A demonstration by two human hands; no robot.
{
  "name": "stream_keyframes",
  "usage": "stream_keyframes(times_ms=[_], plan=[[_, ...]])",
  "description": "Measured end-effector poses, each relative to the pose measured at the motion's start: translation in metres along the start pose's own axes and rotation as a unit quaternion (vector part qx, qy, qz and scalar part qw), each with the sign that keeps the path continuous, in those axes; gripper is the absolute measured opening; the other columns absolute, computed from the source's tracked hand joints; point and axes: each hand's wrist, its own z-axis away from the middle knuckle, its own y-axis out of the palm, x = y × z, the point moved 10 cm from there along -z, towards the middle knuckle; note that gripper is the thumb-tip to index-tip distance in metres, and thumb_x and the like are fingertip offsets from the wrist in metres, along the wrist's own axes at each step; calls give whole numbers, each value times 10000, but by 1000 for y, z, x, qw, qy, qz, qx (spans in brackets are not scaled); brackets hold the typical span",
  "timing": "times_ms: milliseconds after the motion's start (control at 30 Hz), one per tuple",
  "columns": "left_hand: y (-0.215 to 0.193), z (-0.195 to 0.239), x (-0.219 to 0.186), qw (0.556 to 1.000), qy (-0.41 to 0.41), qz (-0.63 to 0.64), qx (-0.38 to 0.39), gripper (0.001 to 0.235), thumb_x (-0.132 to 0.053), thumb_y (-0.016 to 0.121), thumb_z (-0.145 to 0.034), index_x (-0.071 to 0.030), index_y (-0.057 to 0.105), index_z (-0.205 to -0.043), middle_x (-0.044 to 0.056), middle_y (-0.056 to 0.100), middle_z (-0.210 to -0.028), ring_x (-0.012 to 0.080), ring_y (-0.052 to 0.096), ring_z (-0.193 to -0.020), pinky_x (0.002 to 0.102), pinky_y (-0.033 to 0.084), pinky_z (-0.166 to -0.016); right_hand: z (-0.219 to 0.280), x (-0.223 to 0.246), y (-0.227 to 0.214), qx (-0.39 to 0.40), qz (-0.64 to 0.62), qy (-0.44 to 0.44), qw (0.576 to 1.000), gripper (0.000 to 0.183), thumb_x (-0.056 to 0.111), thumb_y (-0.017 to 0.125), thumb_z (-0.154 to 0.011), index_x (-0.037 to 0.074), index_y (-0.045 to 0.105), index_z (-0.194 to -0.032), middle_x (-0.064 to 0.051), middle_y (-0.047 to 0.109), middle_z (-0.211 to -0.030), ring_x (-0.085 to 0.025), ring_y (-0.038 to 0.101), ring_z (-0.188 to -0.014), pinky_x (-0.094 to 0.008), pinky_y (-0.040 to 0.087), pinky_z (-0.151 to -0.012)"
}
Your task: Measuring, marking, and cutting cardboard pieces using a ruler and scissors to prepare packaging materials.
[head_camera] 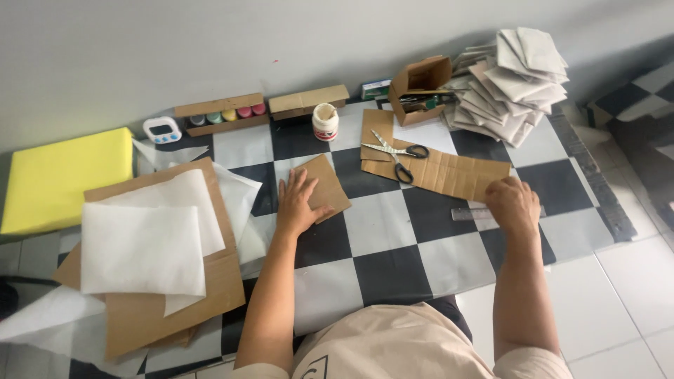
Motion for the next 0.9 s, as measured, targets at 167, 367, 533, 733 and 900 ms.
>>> stream_keyframes(times_ms=[167,367,533,733,900], plan=[[-2,2,-6,1000,9,-8,-1,897,-717,723,-745,-168,558,-1434,139,429,-1581,395,288,-1509,621,170,-1230,10,-44,11,31,-47,44,997,682,258,863,-769,387,627,-1396,-4,677,-1403,-242,560,-1377,-461,405,-1099],[2,0,-2,1000,-2,-17,3,876,-699,731,-750,-182,553,-1434,135,427,-1581,392,281,-1514,629,155,-1229,29,-35,28,130,-35,29,990,536,440,860,-745,392,673,-1245,84,806,-1142,-174,689,-1191,-442,385,-1080],[3,1,0,1000,-16,-14,-6,880,-703,733,-745,-184,554,-1432,137,430,-1580,398,277,-1515,655,147,-1217,69,28,-18,193,-39,-3,980,255,369,837,-792,296,822,-1036,34,851,-991,-189,784,-1005,-370,492,-964],[-2,7,2,996,-4,27,-87,750,-640,700,-824,-163,585,-1392,136,491,-1532,398,341,-1484,673,162,-1198,76,154,-51,207,-356,-125,903,204,254,812,-797,131,832,-958,-164,826,-885,-363,771,-892,-453,576,-841],[-10,8,-8,986,29,38,-158,565,-483,690,-917,-163,587,-1371,94,553,-1468,344,464,-1408,596,290,-1192,47,268,-32,132,-560,-140,806,288,187,818,-798,99,790,-1072,-112,777,-860,-221,744,-754,-353,566,-699]])
